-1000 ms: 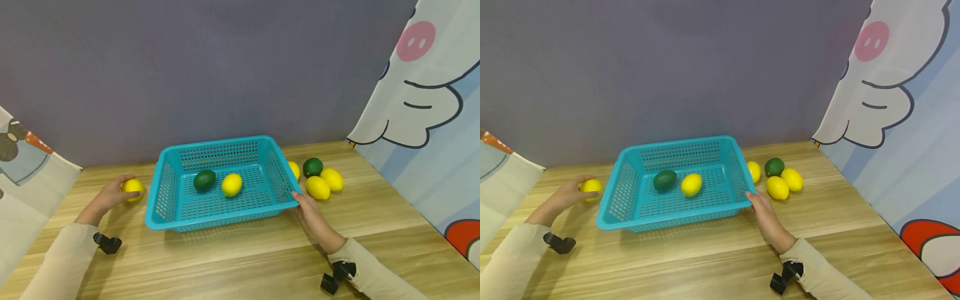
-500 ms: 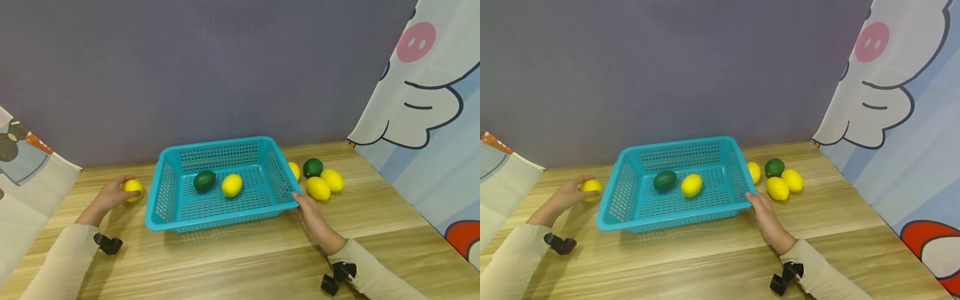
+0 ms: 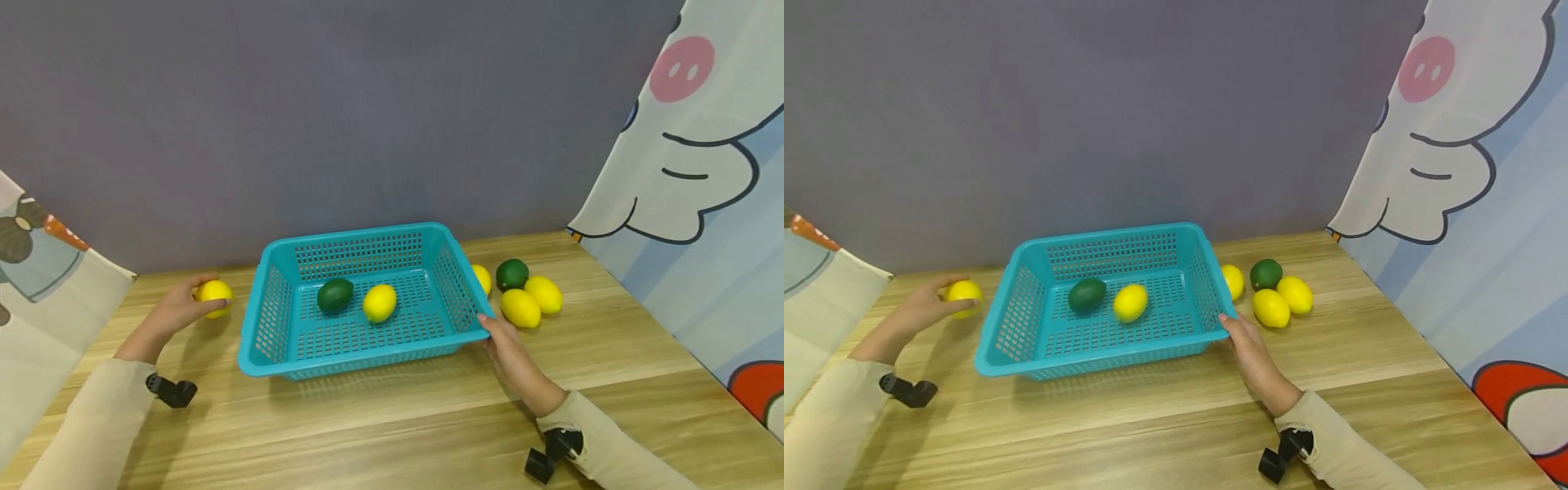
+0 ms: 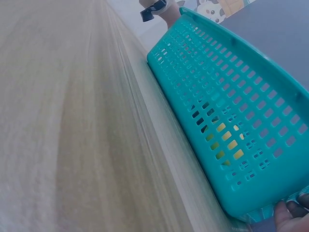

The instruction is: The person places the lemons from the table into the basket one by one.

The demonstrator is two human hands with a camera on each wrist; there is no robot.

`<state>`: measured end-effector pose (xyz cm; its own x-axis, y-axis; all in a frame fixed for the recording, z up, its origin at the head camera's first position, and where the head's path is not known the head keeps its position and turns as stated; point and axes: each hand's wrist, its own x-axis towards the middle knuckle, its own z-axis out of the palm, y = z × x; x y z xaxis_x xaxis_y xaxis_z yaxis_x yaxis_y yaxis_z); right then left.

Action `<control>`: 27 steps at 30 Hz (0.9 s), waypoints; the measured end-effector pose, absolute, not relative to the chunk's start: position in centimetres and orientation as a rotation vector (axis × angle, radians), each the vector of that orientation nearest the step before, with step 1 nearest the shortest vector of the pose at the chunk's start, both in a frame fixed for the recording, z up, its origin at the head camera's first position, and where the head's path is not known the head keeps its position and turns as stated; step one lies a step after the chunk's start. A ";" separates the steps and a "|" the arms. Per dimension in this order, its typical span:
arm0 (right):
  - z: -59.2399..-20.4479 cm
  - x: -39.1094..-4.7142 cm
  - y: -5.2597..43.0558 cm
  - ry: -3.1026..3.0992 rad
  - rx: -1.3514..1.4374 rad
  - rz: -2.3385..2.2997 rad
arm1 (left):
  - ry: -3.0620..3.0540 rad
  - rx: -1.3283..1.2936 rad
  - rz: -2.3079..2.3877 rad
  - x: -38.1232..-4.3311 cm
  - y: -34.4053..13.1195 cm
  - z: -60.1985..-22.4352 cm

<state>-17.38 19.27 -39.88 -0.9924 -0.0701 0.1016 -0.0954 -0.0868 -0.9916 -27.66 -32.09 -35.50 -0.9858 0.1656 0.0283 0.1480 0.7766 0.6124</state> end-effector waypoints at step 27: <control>-40.2 -17.5 19.3 -2.075 0.200 2.294 | 2.952 0.300 0.991 -26.7 -28.4 -28.8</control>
<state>-17.50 19.33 -40.21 -0.9909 -0.0555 0.1230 -0.1168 -0.1032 -0.9878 -26.74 -28.45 -28.79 -0.9816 0.1849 0.0484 0.1767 0.7810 0.5990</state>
